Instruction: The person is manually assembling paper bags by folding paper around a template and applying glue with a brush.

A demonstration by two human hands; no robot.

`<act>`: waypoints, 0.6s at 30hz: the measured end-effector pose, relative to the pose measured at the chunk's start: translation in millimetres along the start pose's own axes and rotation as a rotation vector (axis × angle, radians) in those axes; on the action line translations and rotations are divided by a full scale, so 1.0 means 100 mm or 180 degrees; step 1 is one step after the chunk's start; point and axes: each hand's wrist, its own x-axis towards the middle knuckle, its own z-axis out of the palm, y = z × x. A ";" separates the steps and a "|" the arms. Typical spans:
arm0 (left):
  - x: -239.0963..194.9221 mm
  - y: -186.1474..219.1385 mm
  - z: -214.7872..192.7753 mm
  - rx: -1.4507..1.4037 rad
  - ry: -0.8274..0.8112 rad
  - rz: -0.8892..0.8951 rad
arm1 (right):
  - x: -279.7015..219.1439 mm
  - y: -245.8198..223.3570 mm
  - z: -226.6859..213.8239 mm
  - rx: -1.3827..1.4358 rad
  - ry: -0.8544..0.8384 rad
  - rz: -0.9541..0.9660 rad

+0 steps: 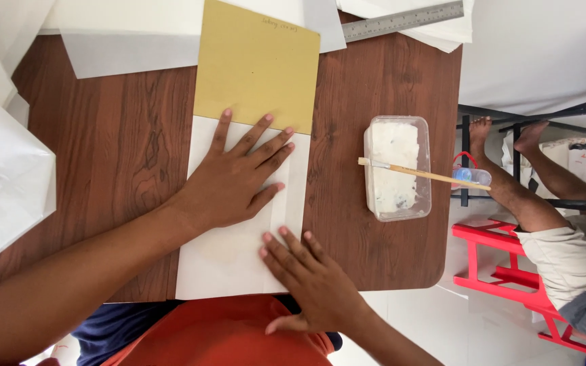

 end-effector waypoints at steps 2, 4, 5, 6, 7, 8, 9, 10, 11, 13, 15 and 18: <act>0.00 0.00 0.00 0.0000 0.0062 0.0026 | -0.06 -0.10 0.00 0.0105 0.0105 -0.0050; -0.01 -0.01 0.02 -0.0053 -0.0047 -0.0008 | -0.10 -0.19 -0.01 0.0050 -0.0042 -0.0192; -0.01 0.00 0.03 -0.0050 -0.0037 -0.0003 | -0.12 -0.22 -0.02 0.0040 -0.0039 -0.0188; -0.01 0.00 0.03 -0.0017 0.0000 -0.0001 | -0.13 -0.25 -0.04 0.0212 -0.0059 -0.0298; -0.02 -0.01 0.04 0.0015 0.0038 0.0002 | -0.14 -0.29 -0.05 0.0384 -0.0081 -0.0409; -0.02 -0.01 0.04 0.0019 0.0043 -0.0004 | -0.16 -0.29 -0.06 0.0379 -0.0081 -0.0416; -0.02 -0.01 0.05 0.0004 0.0005 -0.0003 | -0.17 -0.30 -0.06 0.0805 -0.0026 -0.0482; -0.02 -0.01 0.05 -0.0018 -0.0029 0.0010 | -0.19 -0.31 -0.07 0.1229 0.0030 -0.0536; -0.03 0.00 0.06 -0.0019 -0.0021 0.0015 | -0.21 -0.31 -0.10 0.1221 0.0028 -0.0531; -0.03 -0.01 0.07 -0.0005 -0.0018 -0.0001 | -0.23 -0.29 -0.17 0.1842 0.0060 -0.0689; -0.03 -0.01 0.06 -0.0042 -0.0010 -0.0009 | -0.26 -0.25 -0.21 0.2163 0.0292 -0.0664; -0.02 -0.01 0.06 -0.0075 -0.0029 -0.0019 | -0.20 -0.17 -0.27 0.2460 0.1001 -0.0572</act>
